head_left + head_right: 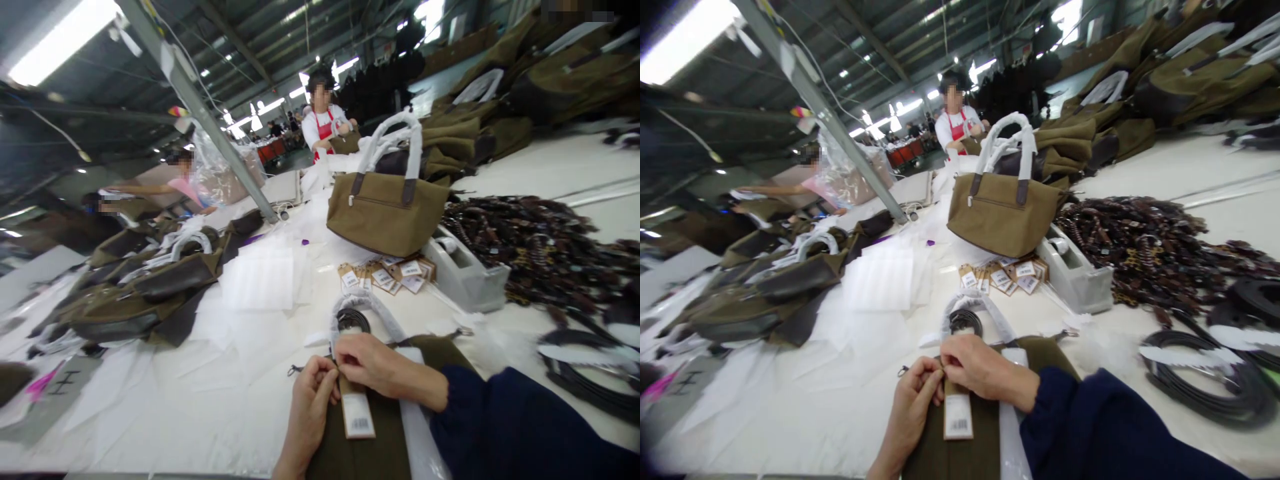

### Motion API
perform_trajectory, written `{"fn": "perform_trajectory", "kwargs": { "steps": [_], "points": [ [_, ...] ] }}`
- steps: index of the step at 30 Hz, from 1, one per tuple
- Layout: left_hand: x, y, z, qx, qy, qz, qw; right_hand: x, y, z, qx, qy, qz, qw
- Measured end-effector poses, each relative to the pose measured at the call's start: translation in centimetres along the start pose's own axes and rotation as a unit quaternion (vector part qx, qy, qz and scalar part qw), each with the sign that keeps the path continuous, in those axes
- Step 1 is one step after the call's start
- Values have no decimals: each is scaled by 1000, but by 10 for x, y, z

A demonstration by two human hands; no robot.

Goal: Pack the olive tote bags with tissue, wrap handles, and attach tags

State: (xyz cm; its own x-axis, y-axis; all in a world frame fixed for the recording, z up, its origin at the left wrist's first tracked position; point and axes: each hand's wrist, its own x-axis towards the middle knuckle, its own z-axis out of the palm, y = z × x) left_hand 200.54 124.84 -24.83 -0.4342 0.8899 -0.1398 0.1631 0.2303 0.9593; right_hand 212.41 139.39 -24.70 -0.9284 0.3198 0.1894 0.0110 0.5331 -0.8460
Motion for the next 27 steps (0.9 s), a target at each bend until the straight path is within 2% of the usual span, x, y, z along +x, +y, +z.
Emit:
{"fn": "perform_trajectory", "kwargs": {
  "steps": [9, 17, 22, 27],
  "points": [
    [2, -8, 2, -65, 25, -8, 998, 2, 6, 5, 62, -17, 66, 996],
    [1, 0, 6, -69, 30, 1, 997, 0, 6, 6, 44, -19, 46, 998],
    [2, -4, 5, -62, 26, 7, 998, -1, 6, 4, 35, -24, 23, 999],
    [3, -12, 4, -36, 10, 11, 999, -1, 13, 9, 36, -35, 36, 998]
  ]
}}
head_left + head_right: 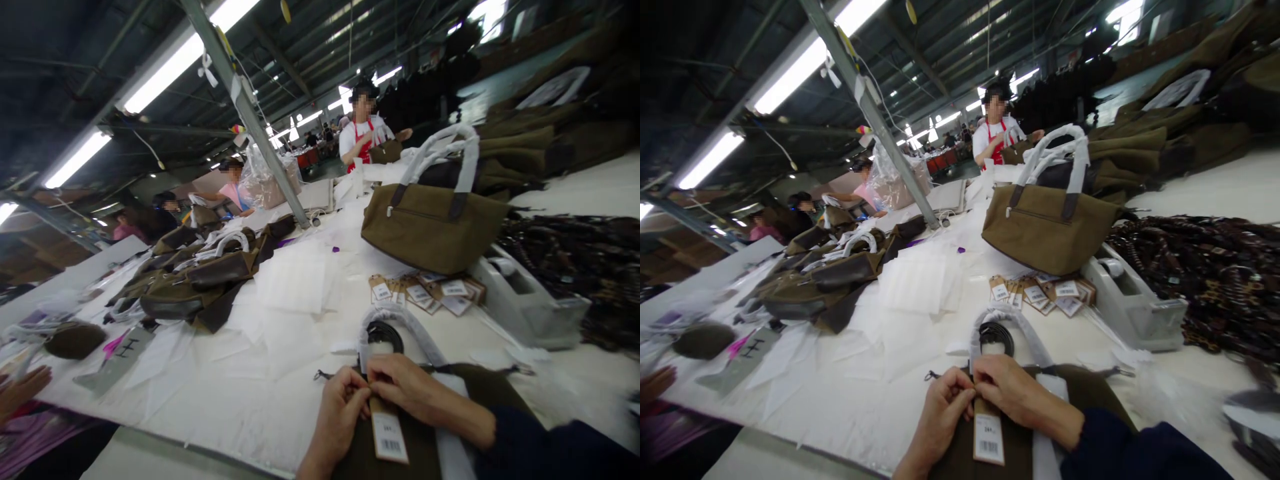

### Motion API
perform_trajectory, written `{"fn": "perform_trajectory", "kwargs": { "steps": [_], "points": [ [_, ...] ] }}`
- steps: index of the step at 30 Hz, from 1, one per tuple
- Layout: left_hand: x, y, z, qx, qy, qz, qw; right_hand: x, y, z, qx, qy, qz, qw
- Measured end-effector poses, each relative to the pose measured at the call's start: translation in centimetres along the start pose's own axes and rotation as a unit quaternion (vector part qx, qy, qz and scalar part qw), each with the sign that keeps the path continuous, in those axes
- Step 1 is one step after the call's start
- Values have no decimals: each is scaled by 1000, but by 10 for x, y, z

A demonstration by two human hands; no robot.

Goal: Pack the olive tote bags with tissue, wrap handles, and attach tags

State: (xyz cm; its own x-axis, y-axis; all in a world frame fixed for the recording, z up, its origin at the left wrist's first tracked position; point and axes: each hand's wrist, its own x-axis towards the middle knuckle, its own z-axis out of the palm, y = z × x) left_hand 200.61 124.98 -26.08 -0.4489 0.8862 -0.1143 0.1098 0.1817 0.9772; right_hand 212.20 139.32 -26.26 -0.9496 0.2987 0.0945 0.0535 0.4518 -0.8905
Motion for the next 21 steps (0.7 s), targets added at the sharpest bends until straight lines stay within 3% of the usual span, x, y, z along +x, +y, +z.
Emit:
{"fn": "perform_trajectory", "kwargs": {
  "steps": [5, 8, 11, 13, 16, 21],
  "points": [
    [-1, 2, -2, 37, -16, -2, 999, -8, -18, -15, -36, 4, 6, 999],
    [-4, 12, -11, 79, -27, 2, 996, -25, -33, -40, -43, 69, -21, 996],
    [2, 22, -26, 145, 35, 18, 989, -55, -38, -68, -54, 137, 3, 989],
    [16, 27, -35, 198, 57, 32, 978, -78, -35, -80, -73, 169, 32, 982],
    [48, 30, -38, 252, -11, 25, 967, -112, -28, -83, -76, 186, 84, 976],
    [109, 38, -18, 283, -81, 22, 956, -149, -22, -65, -66, 199, 97, 973]
  ]
}}
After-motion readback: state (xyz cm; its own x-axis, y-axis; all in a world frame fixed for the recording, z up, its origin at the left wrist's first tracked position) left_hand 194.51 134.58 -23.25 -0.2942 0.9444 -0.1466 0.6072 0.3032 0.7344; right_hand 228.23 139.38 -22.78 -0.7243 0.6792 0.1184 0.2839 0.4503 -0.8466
